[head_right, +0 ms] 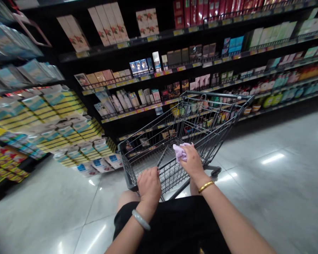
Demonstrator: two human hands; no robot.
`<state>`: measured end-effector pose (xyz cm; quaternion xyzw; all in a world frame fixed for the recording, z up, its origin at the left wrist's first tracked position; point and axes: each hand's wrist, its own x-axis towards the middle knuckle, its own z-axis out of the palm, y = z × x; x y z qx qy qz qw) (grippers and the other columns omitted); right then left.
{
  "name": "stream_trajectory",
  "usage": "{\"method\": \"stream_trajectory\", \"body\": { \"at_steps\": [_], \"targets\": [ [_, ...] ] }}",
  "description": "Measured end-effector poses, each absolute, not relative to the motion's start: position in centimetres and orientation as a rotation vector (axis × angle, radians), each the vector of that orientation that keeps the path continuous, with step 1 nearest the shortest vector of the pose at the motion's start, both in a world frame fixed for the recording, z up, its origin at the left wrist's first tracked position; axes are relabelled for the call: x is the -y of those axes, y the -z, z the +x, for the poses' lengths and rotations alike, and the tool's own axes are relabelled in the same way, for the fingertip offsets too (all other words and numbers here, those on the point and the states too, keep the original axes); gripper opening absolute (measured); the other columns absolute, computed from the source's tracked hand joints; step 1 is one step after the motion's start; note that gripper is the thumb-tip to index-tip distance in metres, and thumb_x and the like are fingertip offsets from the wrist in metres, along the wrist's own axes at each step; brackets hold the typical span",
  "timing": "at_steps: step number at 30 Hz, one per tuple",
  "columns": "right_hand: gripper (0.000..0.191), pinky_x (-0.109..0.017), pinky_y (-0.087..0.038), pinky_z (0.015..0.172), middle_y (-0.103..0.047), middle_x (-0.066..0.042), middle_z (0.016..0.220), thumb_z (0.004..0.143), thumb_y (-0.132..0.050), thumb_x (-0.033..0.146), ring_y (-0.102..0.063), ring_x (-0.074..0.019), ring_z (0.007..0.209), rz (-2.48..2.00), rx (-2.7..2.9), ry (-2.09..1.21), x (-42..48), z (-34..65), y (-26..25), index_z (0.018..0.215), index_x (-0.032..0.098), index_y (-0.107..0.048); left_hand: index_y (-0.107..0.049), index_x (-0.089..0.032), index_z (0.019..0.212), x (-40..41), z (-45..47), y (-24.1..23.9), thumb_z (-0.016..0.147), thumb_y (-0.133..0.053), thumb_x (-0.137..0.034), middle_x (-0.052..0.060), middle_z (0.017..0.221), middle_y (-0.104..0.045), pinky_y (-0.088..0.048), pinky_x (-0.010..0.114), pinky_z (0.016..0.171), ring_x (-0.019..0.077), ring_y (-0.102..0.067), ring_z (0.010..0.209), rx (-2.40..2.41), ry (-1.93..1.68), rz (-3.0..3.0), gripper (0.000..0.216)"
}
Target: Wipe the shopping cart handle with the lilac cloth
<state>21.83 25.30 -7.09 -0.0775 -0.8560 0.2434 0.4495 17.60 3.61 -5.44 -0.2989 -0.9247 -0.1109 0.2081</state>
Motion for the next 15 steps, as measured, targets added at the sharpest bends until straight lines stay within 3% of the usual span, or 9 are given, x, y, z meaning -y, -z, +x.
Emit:
{"method": "stream_trajectory", "body": {
  "at_steps": [5, 10, 15],
  "targets": [
    [0.032, -0.057, -0.030, 0.115, -0.067, -0.010, 0.112, 0.079, -0.059, 0.024, -0.059, -0.0275, 0.114, -0.274, 2.073, -0.609, -26.6, 22.8, 7.0, 0.111, 0.019, -0.062, -0.064, -0.020, 0.105, -5.2, 18.6, 4.7, 0.089, -0.049, -0.012, 0.007, 0.091, -0.069, -0.037, 0.035, 0.076, 0.0240, -0.059, 0.089, 2.631, 0.241, -0.962, 0.024],
    [0.036, -0.056, -0.033, 0.114, -0.067, -0.010, 0.115, 0.078, -0.063, 0.024, -0.059, -0.0275, 0.114, -0.154, 2.129, -0.616, -23.3, 24.2, 6.9, 0.113, 0.020, -0.061, -0.064, -0.018, 0.100, -7.1, 20.0, 2.9, 0.086, -0.047, -0.005, 0.008, 0.086, -0.069, -0.038, 0.030, 0.067, 0.0226, -0.063, 0.086, 2.774, 0.198, -1.076, 0.026],
    [0.034, -0.056, -0.031, 0.115, -0.067, -0.010, 0.115, 0.081, -0.062, 0.025, -0.060, -0.0263, 0.113, -0.106, 2.120, -0.666, -24.7, 25.3, 7.2, 0.114, 0.020, -0.061, -0.060, -0.026, 0.123, -6.3, 19.4, 0.4, 0.090, -0.052, -0.014, 0.005, 0.092, -0.071, -0.041, 0.029, 0.068, 0.0202, -0.065, 0.082, 2.715, 0.195, -1.361, 0.036]
  ]
}}
